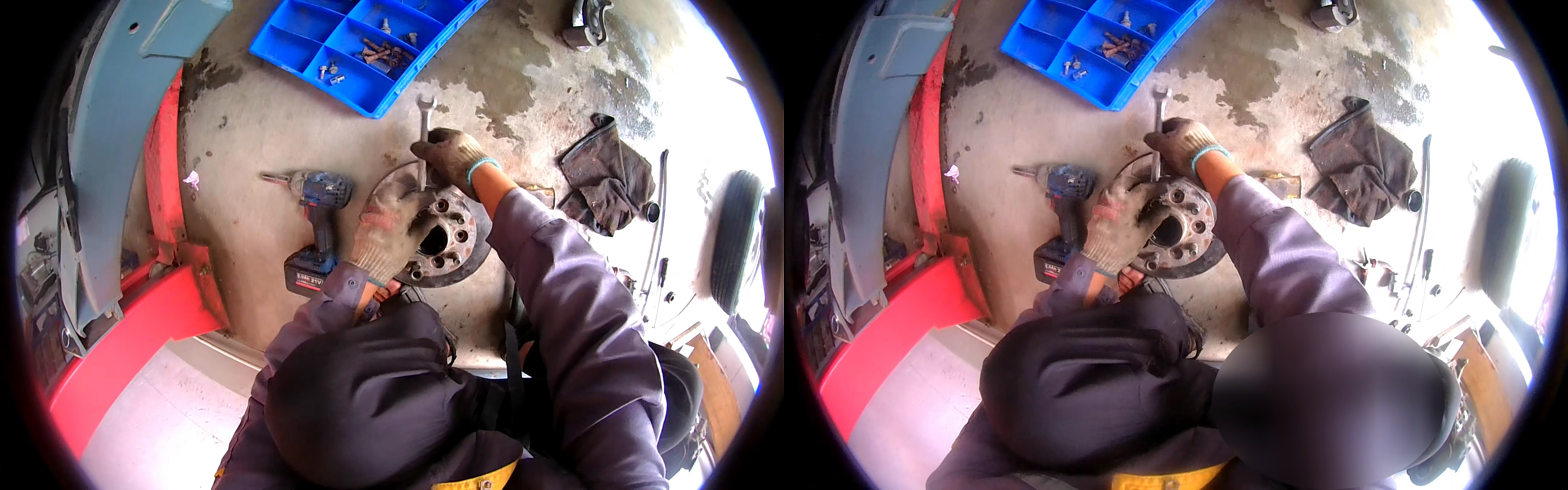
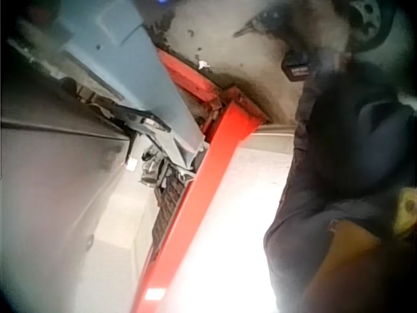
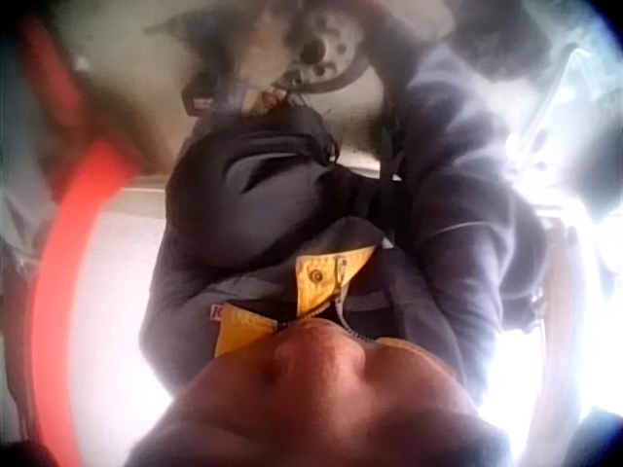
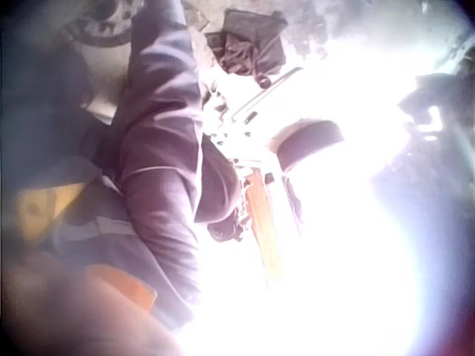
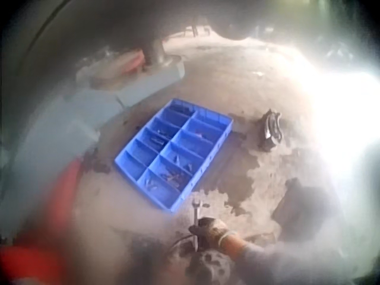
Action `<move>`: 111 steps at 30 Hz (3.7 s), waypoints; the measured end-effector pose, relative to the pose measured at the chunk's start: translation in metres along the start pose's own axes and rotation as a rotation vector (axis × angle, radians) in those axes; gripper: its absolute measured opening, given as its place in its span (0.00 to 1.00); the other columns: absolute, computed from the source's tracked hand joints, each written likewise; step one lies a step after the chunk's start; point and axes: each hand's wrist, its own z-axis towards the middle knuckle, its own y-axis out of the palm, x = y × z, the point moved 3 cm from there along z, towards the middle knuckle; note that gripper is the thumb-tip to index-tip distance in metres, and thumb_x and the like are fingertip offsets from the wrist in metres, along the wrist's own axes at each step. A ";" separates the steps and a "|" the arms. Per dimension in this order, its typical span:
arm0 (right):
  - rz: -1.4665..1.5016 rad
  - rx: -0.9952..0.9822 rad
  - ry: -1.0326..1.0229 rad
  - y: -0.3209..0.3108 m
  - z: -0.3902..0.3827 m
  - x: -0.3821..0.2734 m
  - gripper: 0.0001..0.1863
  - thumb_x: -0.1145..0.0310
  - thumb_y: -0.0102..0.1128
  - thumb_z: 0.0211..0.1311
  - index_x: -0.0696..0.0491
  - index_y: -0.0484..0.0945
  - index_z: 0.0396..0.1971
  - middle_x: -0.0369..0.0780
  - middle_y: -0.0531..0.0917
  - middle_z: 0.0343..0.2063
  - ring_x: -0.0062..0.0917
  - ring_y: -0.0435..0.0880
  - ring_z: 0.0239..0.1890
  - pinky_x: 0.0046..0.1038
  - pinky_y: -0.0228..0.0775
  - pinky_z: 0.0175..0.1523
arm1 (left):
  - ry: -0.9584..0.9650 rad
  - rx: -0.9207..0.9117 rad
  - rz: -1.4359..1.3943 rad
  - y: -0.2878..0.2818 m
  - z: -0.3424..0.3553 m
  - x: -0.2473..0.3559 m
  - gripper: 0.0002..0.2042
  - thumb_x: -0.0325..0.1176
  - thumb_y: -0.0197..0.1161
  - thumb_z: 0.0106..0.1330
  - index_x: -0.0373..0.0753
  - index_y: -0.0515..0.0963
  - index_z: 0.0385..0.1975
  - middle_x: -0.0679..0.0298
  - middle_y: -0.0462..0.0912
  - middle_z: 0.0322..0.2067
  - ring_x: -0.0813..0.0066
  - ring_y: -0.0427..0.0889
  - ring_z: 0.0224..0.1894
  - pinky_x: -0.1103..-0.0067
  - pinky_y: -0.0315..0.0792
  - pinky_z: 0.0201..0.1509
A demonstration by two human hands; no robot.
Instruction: The person sits on the floor and works on a brake rotor, using a hammer to tap the bearing into place. They then use a wrench to tighten a nut on the rotor hub.
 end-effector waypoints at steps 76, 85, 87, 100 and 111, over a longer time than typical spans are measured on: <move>-1.083 -0.005 -0.527 0.048 -0.114 -0.041 0.46 0.51 0.67 0.62 0.59 0.58 0.74 0.52 0.87 0.36 0.47 0.87 0.39 0.42 0.80 0.46 | -0.339 -0.304 -0.793 0.005 0.086 -0.079 0.14 0.41 0.68 0.67 0.37 0.83 0.43 0.63 0.84 0.31 0.76 0.81 0.34 0.76 0.76 0.41; -0.913 -0.088 -0.153 0.033 -0.116 -0.034 0.47 0.48 0.63 0.64 0.62 0.55 0.72 0.53 0.86 0.39 0.51 0.86 0.43 0.48 0.76 0.52 | -0.349 -0.283 -0.773 0.005 0.085 -0.074 0.14 0.42 0.69 0.66 0.37 0.83 0.41 0.63 0.85 0.32 0.75 0.83 0.35 0.75 0.76 0.43; -1.053 0.063 -0.508 0.036 -0.112 -0.027 0.42 0.50 0.62 0.64 0.61 0.59 0.70 0.53 0.85 0.40 0.52 0.85 0.44 0.48 0.76 0.53 | -0.341 -0.287 -0.823 0.006 0.089 -0.074 0.14 0.42 0.69 0.66 0.37 0.83 0.42 0.63 0.85 0.32 0.75 0.83 0.35 0.75 0.76 0.43; -1.086 0.110 -0.536 0.035 -0.127 -0.026 0.43 0.50 0.64 0.61 0.61 0.62 0.69 0.53 0.83 0.50 0.47 0.84 0.51 0.44 0.76 0.56 | -0.389 -0.274 -0.878 0.007 0.086 -0.068 0.17 0.43 0.68 0.66 0.37 0.84 0.47 0.61 0.85 0.34 0.73 0.82 0.36 0.74 0.77 0.43; -0.855 -0.009 -0.355 0.035 -0.112 -0.024 0.41 0.59 0.63 0.65 0.57 0.57 0.74 0.54 0.85 0.44 0.49 0.87 0.45 0.46 0.79 0.49 | -0.452 -0.251 -0.822 0.006 0.082 -0.072 0.19 0.46 0.67 0.64 0.35 0.84 0.44 0.63 0.84 0.33 0.75 0.80 0.35 0.74 0.74 0.41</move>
